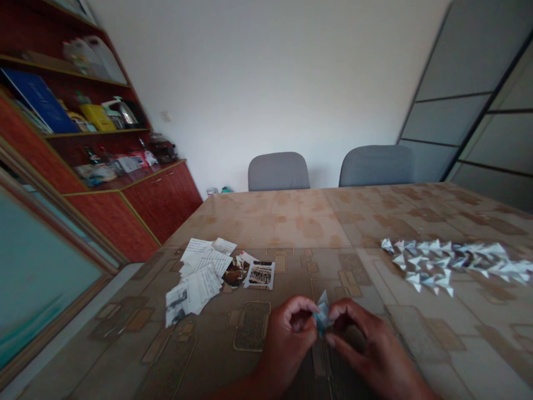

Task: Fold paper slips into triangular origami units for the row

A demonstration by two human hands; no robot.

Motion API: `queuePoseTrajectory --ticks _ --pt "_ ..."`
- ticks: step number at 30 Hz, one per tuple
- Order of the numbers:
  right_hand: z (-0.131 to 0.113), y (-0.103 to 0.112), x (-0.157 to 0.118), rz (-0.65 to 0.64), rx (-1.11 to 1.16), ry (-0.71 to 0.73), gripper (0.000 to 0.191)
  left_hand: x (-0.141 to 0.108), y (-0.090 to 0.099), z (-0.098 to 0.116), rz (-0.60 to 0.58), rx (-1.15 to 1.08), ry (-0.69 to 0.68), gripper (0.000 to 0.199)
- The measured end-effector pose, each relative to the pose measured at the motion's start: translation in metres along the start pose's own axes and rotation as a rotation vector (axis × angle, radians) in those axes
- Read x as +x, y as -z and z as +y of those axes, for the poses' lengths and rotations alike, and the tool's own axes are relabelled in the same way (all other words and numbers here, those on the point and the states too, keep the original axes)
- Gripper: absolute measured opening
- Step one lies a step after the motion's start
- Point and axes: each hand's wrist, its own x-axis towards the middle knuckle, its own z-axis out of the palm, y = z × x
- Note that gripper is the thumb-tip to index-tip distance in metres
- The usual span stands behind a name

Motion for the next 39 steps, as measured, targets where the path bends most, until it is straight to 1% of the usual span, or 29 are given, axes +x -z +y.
queuePoseTrajectory --ticks 4,8,13,15,18,22,26,30,32,36,39 --pt "-0.001 -0.001 0.001 0.047 -0.058 0.059 0.017 -0.001 0.000 0.002 0.005 0.024 -0.007 0.006" --pt "0.000 -0.004 -0.002 0.078 -0.117 0.110 0.018 -0.002 -0.001 0.003 0.011 0.059 -0.017 0.004" --pt "0.003 -0.005 -0.005 0.042 -0.162 0.128 0.018 -0.001 -0.002 0.004 0.010 0.049 0.002 0.002" --pt "0.002 -0.004 -0.005 0.026 -0.189 0.136 0.016 0.000 -0.002 0.004 0.018 0.043 0.008 0.001" --pt "0.000 -0.001 -0.005 0.015 -0.258 0.185 0.010 0.000 -0.002 0.002 0.007 0.062 0.002 0.001" --pt "0.002 0.001 -0.004 0.058 -0.398 0.305 0.017 -0.002 -0.004 -0.002 -0.030 0.125 -0.001 0.008" --pt "0.004 0.001 -0.002 0.083 -0.510 0.387 0.017 -0.002 -0.006 -0.003 -0.021 0.170 -0.013 0.014" --pt "0.001 0.001 0.001 0.064 -0.485 0.372 0.016 -0.001 -0.005 -0.005 -0.010 0.222 -0.034 0.018" --pt "0.000 0.001 0.002 0.076 -0.467 0.374 0.019 -0.001 -0.005 -0.007 -0.017 0.234 -0.037 0.022" --pt "0.001 0.000 0.001 0.152 -0.488 0.444 0.020 -0.002 -0.005 -0.010 -0.032 0.235 -0.017 0.031" --pt "0.002 -0.001 -0.002 0.179 -0.504 0.506 0.019 -0.003 -0.006 -0.008 -0.038 0.231 -0.004 0.032"
